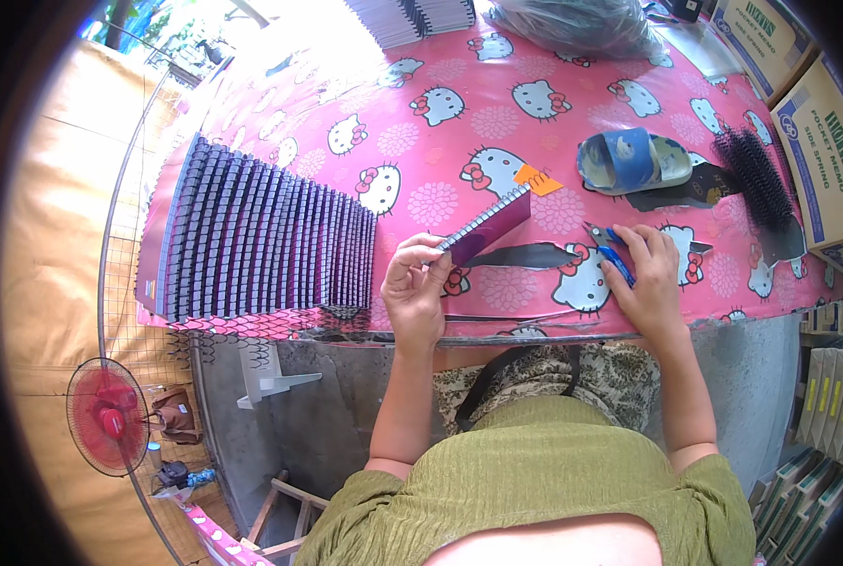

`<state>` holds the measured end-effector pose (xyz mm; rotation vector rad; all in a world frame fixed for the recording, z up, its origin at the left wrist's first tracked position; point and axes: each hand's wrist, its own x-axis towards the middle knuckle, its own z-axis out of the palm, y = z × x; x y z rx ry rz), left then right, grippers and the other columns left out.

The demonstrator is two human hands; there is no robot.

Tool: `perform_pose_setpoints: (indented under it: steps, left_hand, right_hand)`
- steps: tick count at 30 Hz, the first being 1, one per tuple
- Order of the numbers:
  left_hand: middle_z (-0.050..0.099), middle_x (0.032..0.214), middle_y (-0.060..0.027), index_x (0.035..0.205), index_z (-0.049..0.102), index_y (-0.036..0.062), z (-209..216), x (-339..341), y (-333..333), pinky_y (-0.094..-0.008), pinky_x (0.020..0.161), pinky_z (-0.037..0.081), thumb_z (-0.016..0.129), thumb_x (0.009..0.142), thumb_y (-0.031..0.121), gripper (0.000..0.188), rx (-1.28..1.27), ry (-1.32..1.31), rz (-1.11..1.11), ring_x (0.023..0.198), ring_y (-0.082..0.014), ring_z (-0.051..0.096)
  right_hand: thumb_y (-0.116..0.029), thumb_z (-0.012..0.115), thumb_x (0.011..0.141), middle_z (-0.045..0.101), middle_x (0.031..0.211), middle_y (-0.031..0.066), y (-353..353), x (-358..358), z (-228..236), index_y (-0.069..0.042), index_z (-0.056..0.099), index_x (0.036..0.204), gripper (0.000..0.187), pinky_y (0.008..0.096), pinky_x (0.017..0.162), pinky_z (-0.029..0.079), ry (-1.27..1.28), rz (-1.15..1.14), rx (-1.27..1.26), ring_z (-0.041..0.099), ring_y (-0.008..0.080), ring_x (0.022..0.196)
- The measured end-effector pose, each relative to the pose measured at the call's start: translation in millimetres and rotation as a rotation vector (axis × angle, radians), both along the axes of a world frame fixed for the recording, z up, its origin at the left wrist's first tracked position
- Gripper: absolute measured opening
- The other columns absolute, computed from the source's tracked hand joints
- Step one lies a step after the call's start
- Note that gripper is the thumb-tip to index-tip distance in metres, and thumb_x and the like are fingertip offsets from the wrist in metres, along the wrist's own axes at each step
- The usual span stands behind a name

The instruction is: The person finishes the spiral bindings on a stack of notebooks by using pliers to trim and crimp the ends of the plastic coils.

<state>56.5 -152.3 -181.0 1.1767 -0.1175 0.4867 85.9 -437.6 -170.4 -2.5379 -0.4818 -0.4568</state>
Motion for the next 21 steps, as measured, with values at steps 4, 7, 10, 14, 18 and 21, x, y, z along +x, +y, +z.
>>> perform_pose_setpoints:
  steps: [4,7,10,14,18,21]
  left_hand:
    - [0.055,0.111,-0.0081,0.1,0.057,0.0027,15.8,-1.1,-10.6,-0.0261,0.085,0.048,0.061,0.087,-0.007,0.017,-0.139,0.114,0.019,0.095,-0.0122,0.056]
    - [0.056,0.108,-0.0087,0.101,0.057,0.0021,8.2,-1.2,-8.0,-0.0224,0.076,0.051,0.063,0.087,-0.005,0.017,-0.148,0.091,0.007,0.086,-0.0095,0.056]
    - [0.056,0.107,-0.009,0.102,0.057,0.0018,-1.9,1.2,-4.1,-0.0232,0.076,0.052,0.065,0.086,-0.003,0.018,-0.23,0.048,-0.017,0.084,-0.01,0.058]
    - [0.057,0.106,-0.0098,0.099,0.057,0.0029,1.2,1.9,-9.0,-0.0231,0.075,0.052,0.068,0.085,0.001,0.017,-0.187,0.098,0.053,0.084,-0.0101,0.058]
    - [0.058,0.103,-0.0095,0.098,0.056,0.0032,6.7,1.5,-13.5,-0.0243,0.075,0.053,0.066,0.087,0.003,0.015,-0.077,0.106,0.116,0.083,-0.0103,0.058]
    - [0.059,0.101,-0.0085,0.101,0.056,0.0024,2.2,0.2,-10.6,-0.0253,0.076,0.053,0.065,0.088,0.002,0.016,-0.169,0.079,0.088,0.082,-0.0105,0.059]
  right_hand:
    - [-0.022,0.069,0.078,0.054,0.109,0.0147,-0.7,-0.8,-1.9,-0.003,0.059,0.117,0.044,0.0453,0.095,0.034,-0.003,-0.011,-0.006,0.048,0.0333,0.107]
    - [-0.022,0.069,0.078,0.054,0.11,0.0146,-0.7,-1.1,-1.8,-0.003,0.059,0.117,0.045,0.0451,0.095,0.034,-0.001,-0.011,-0.007,0.048,0.0332,0.108]
    - [-0.023,0.069,0.078,0.054,0.11,0.0146,-0.3,-1.0,-1.6,-0.003,0.058,0.117,0.045,0.0452,0.095,0.034,0.001,-0.01,-0.003,0.048,0.0332,0.108]
    - [-0.023,0.069,0.078,0.054,0.11,0.0147,-0.3,-1.2,-2.1,-0.003,0.058,0.118,0.045,0.0452,0.095,0.034,0.006,-0.012,-0.002,0.047,0.0334,0.108]
    - [-0.022,0.069,0.078,0.054,0.11,0.0149,-0.7,-1.4,-1.3,-0.003,0.058,0.118,0.045,0.0449,0.095,0.034,0.0,-0.011,-0.01,0.048,0.0334,0.107]
    - [-0.022,0.07,0.077,0.055,0.109,0.0156,2.5,-2.5,0.6,-0.003,0.059,0.117,0.046,0.0446,0.093,0.038,0.006,0.043,0.024,0.05,0.0337,0.105]
